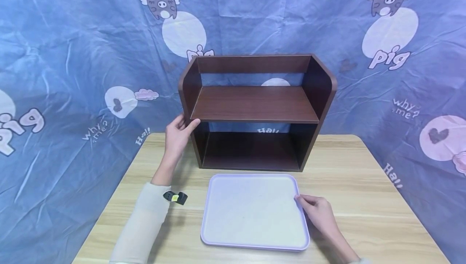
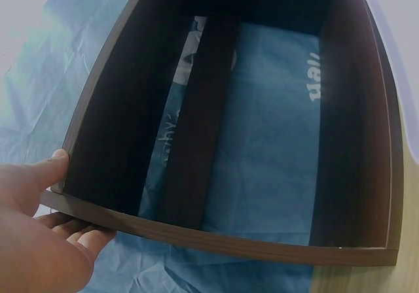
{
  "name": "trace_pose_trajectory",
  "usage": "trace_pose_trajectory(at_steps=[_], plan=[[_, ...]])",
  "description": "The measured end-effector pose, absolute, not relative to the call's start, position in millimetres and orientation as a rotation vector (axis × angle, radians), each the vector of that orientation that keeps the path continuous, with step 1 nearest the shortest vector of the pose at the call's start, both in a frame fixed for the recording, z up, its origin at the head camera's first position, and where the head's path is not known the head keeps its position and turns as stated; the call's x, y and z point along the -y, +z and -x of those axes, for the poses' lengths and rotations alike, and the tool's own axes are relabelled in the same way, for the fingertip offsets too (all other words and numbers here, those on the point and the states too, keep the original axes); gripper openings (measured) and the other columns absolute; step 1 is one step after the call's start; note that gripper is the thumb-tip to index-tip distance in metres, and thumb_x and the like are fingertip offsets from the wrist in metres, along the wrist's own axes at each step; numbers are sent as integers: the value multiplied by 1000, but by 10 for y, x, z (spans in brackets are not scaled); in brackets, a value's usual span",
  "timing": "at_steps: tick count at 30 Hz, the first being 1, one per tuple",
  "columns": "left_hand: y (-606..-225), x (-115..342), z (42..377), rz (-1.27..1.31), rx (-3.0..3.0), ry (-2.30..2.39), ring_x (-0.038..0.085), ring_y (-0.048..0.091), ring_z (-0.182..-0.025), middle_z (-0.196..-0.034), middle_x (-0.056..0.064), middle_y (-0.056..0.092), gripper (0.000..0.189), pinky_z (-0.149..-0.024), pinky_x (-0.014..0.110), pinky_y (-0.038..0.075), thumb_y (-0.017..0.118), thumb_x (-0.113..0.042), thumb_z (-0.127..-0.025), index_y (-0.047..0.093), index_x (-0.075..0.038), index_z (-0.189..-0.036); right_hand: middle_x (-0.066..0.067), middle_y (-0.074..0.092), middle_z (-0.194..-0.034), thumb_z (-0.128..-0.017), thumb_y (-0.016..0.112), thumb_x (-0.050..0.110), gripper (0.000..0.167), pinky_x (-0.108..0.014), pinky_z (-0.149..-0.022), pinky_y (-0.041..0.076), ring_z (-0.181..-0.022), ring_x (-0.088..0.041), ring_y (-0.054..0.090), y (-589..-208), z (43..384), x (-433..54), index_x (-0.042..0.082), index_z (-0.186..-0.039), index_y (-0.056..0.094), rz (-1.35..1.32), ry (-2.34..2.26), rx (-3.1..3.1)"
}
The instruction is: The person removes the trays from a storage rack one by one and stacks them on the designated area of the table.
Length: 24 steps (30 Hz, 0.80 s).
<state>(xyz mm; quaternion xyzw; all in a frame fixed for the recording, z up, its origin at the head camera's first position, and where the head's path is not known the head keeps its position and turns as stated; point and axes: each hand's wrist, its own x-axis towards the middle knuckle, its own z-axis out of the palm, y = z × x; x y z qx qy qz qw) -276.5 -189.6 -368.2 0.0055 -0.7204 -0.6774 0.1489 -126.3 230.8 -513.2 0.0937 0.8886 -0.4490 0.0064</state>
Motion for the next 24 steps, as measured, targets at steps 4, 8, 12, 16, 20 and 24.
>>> trace_pose_trajectory(at_steps=[4, 8, 12, 16, 20, 24], plan=[[-3691, 1893, 2775, -15, 2075, -1945, 27, 61, -140, -151, 20, 62, 66, -118, 36, 52, 83, -25, -96, 57, -2, -152, -23, 76, -121, -103, 72, 27, 34, -51, -100, 62, -122, -43, 71, -5110, 1248, -2288, -1, -120, 78, -261, -1363, -2847], [-3699, 1894, 2785, -9, 2078, -1941, 27, 62, -140, -151, 20, 62, 66, -118, 36, 52, 83, -25, -96, 57, -3, -152, -25, 79, -114, -101, 74, 19, 30, -45, -76, 67, -87, -36, 79, -5134, 1258, -2265, -4, -120, 78, -234, -1345, -2895], [-3700, 1899, 2784, -12, 2078, -1943, 28, 61, -140, -151, 20, 62, 66, -118, 38, 52, 83, -25, -96, 57, -2, -152, -23, 80, -101, -98, 77, 16, 33, -27, -48, 56, -56, -13, 64, -5166, 1283, -2253, -7, -122, 75, -199, -1314, -2890], [-3706, 1913, 2781, -28, 2088, -1932, 29, 61, -141, -152, 21, 60, 67, -119, 39, 51, 82, -26, -96, 55, -1, -153, -20, 81, -101, -97, 79, 20, 38, -30, -64, 63, -69, -13, 69, -5186, 1302, -2240, -6, -123, 75, -118, -1197, -2937], [-3709, 1917, 2785, -29, 2088, -1930, 29, 61, -140, -152, 21, 61, 67, -118, 39, 52, 83, -25, -96, 56, -1, -153, -16, 82, -97, -97, 79, 22, 39, -32, -69, 64, -74, -14, 71, -5205, 1320, -2238, -5, -124, 75, -120, -1172, -2936], [-3709, 1913, 2787, -24, 2083, -1929, 29, 62, -140, -152, 21, 61, 67, -118, 39, 52, 83, -25, -96, 56, -1, -153, -12, 81, -92, -97, 79, 22, 39, -26, -63, 60, -68, -11, 68, -5209, 1334, -2243, -5, -125, 75, -136, -1186, -2921]])
